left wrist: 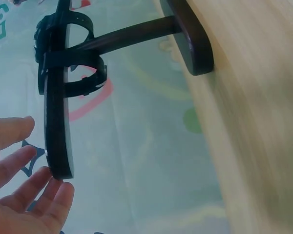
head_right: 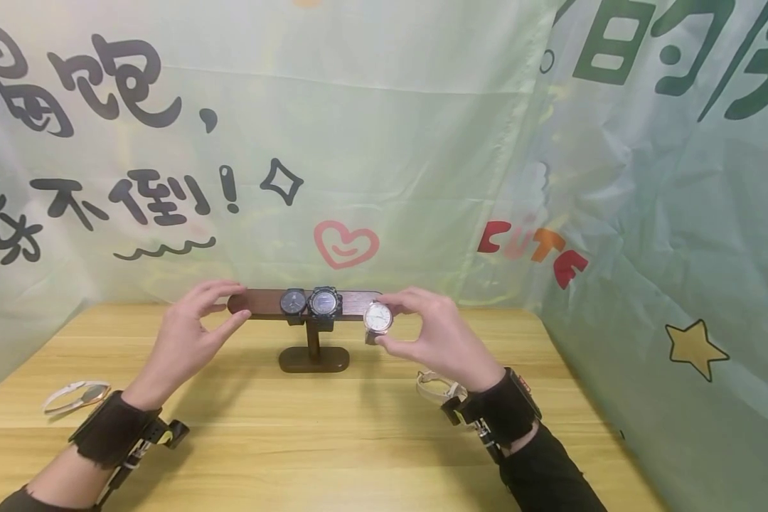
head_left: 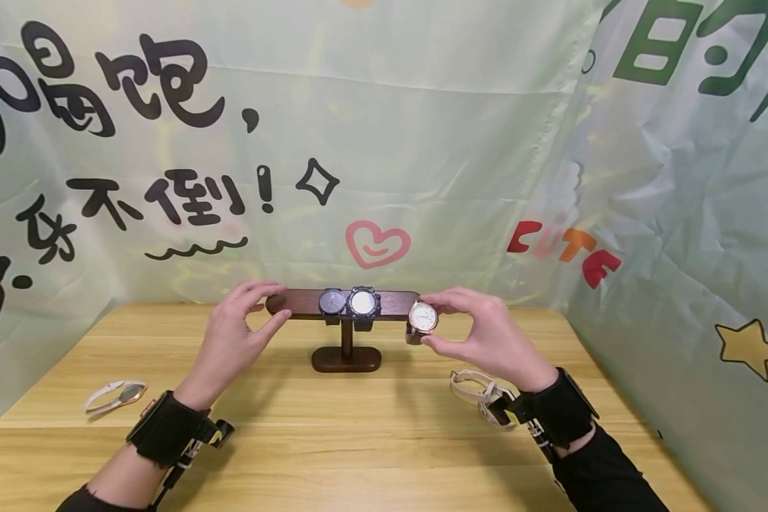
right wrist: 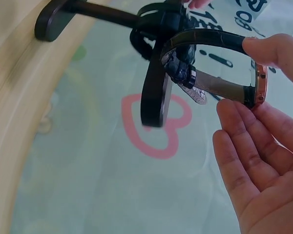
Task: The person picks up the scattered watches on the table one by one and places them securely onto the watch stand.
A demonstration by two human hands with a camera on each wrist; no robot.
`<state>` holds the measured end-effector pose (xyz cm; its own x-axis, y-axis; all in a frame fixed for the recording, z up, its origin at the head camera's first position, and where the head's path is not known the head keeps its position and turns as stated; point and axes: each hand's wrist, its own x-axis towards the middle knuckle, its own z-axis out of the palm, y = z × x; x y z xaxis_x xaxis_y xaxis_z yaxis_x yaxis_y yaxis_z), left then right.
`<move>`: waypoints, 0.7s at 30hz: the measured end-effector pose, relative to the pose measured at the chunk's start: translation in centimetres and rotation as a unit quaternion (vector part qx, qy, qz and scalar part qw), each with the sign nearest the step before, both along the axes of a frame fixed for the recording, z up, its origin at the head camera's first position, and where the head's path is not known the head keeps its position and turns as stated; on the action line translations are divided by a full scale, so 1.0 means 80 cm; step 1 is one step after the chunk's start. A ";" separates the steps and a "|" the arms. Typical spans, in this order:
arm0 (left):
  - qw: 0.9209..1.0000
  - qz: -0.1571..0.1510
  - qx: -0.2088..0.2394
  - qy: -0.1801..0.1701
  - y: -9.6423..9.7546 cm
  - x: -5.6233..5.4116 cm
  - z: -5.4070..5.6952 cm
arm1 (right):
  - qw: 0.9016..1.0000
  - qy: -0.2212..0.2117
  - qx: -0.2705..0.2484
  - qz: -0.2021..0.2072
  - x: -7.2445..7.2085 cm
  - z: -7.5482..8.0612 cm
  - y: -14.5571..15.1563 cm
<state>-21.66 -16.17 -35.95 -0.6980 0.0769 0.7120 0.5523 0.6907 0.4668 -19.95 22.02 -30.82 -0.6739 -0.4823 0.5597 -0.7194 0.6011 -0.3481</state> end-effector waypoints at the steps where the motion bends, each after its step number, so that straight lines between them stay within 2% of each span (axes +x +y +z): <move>1: 1.000 0.001 -0.003 -0.005 0.000 -0.001 -0.001 | 1.000 0.000 0.000 -0.002 -0.001 0.000 0.002; 6: 1.000 0.000 -0.009 -0.021 -0.001 -0.004 -0.004 | 1.000 -0.006 0.003 -0.013 -0.007 0.000 0.012; 21: 1.000 -0.007 -0.001 -0.025 -0.005 -0.007 -0.008 | 0.998 -0.024 0.015 -0.048 -0.025 -0.005 0.034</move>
